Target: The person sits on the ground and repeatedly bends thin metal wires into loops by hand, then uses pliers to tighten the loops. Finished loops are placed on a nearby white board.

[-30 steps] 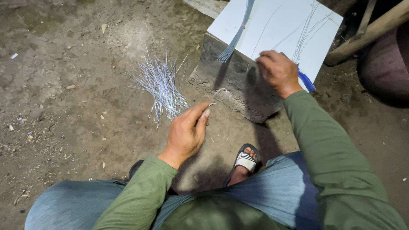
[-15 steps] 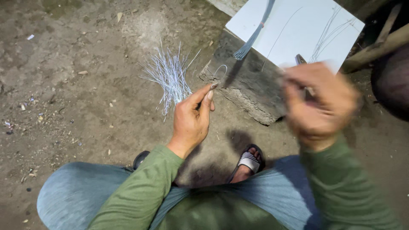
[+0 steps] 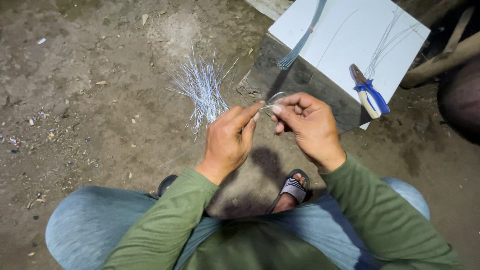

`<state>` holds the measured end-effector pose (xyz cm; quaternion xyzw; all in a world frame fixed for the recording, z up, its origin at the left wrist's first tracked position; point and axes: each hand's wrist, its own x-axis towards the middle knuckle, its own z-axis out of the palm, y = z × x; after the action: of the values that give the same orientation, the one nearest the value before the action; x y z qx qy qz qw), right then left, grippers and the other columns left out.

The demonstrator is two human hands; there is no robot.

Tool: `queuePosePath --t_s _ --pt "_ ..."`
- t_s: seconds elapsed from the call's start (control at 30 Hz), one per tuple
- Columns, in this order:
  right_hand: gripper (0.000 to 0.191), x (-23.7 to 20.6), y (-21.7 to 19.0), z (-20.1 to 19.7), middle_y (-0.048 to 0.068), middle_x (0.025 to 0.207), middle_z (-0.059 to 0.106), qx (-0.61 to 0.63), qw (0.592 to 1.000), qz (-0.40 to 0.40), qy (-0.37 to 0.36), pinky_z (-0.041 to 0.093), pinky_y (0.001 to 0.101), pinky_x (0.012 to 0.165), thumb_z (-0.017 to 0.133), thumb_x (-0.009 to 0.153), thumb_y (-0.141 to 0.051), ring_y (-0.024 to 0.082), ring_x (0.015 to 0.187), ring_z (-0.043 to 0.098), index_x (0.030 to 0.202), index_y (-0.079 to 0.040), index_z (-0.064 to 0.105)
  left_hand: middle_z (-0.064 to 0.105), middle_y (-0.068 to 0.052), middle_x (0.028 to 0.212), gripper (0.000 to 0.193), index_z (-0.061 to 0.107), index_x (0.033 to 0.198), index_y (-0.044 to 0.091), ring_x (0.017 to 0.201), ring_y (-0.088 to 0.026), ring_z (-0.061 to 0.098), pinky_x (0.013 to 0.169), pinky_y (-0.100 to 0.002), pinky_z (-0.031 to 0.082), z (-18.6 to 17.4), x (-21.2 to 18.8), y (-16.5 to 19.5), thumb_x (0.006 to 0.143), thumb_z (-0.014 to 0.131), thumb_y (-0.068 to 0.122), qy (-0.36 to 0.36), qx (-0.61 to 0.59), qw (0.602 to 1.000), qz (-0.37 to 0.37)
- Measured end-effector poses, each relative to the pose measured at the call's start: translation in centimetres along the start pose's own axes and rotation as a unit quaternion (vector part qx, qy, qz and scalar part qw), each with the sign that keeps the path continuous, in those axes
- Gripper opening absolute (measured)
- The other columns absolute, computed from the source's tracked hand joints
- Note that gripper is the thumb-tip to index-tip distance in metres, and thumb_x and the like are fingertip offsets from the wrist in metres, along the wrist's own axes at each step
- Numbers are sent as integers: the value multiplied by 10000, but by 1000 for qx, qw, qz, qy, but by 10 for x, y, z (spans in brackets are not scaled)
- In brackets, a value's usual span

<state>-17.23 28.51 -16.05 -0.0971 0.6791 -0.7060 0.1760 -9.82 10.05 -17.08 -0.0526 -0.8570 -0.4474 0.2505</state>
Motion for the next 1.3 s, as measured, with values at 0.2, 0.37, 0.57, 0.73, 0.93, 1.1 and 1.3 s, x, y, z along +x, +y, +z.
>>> queuePosePath --t_s 0.2,0.37,0.57,0.73,0.93,1.1,1.3 --pt "143 0 5 -11 73 903 724 100 994 50 10 599 274 675 679 989 -100 118 730 695 1091 -1 691 733 -99 950 246 694 1264 79 807 -156 754 669 -302 583 5 -1 -6 1042 613 145 -93 -164 980 -60" --pt "133 0 19 -18 72 904 715 129 988 77 32 599 277 691 693 1001 -116 123 749 695 1072 -4 704 722 -17 836 292 675 1282 44 754 -78 647 695 -279 550 18 -3 -22 1075 545 203 -205 -303 916 -168" --pt "127 1 27 -26 86 910 726 111 990 68 53 607 282 708 700 985 -117 143 765 719 1038 -3 717 632 -14 839 279 684 1248 46 737 -90 592 664 -294 524 30 -9 -32 1068 570 226 -232 -343 886 -209" --pt "113 5 35 -34 101 923 735 95 991 52 74 606 284 705 698 998 -111 155 772 719 1008 2 699 655 -90 888 197 740 1130 97 773 -274 661 655 -372 505 23 -13 -26 981 678 210 -91 30 995 22" --pt "96 6 39 -45 73 931 723 163 978 61 113 598 267 716 699 1025 -127 139 807 713 1039 -39 663 597 -72 870 252 739 1188 114 807 -270 647 647 -414 514 6 -25 -28 952 689 185 6 173 979 110" --pt "116 -1 43 -34 50 938 713 146 980 64 120 606 244 752 680 1070 -143 115 825 709 1070 -30 655 612 -57 885 245 729 1169 105 825 -260 662 641 -410 522 -13 -34 -46 941 668 171 -14 175 978 113" --pt "112 -2 51 -18 59 950 715 145 979 59 130 607 241 745 684 1092 -137 122 814 711 1055 -41 641 615 -66 874 251 725 1166 108 836 -257 682 611 -418 525 -22 -44 -58 943 630 167 -39 173 980 95"
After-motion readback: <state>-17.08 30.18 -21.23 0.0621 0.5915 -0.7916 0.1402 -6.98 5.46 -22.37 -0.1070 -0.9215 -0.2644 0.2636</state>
